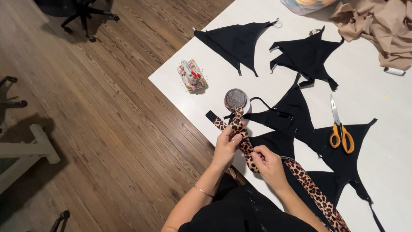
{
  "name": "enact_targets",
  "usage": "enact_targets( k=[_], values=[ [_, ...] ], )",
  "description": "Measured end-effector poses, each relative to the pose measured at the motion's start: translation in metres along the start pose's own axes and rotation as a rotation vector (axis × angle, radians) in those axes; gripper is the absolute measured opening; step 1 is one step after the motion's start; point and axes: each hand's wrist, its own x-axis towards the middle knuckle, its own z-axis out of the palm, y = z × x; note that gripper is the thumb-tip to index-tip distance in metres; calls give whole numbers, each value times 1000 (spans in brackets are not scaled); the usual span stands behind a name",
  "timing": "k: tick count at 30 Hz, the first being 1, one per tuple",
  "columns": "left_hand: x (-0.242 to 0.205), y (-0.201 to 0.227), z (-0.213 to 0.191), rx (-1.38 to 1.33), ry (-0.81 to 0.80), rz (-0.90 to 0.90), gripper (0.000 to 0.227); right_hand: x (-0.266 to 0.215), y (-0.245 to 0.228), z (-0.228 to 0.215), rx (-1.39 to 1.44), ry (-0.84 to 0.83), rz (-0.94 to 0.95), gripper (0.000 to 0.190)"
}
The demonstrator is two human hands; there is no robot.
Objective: Pinning leopard print straps to black fabric bikini cups and trimming excess material with scissors on a white work table.
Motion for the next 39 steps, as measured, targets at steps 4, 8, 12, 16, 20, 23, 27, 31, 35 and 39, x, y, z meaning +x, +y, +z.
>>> enact_targets(
  k=[4, 8, 12, 16, 20, 23, 27, 31, 35, 39],
  values=[
    [5, -8, -7, 39, -15, 44, 21, -4, 4, -3, 0, 9, 24, 11],
    [3, 22, 5, 38, -49, 4, 26, -4, -1, -8, 20, 3, 61, 12],
    [5, 25, 5, 34, -98, -34, 52, 8, -81, -17, 66, -40, 90, 17],
    [18, 21, 5, -17, -39, -14, 52, 18, -62, -18, 279, -175, 191, 17],
    [27, 48, 3, 94, 50, 50, 48, 15, -59, -31, 36, -432, 246, 26],
    [66, 55, -21, 213, 145, 127, 39, 16, -47, -62, -152, -527, 268, 25],
    [157, 22, -92, 368, 394, 200, 35, 17, -31, -114, 86, -657, 380, 14],
    [167, 15, -106, 205, 522, 130, 49, 20, -17, -115, 268, -668, 359, 21],
    [96, 58, -10, 920, 156, 384, 34, 37, -18, -98, 326, -695, 316, 21],
    [49, 78, 58, 1082, -1154, -87, 72, 61, -16, -82, 229, -728, 240, 14]
  ],
)
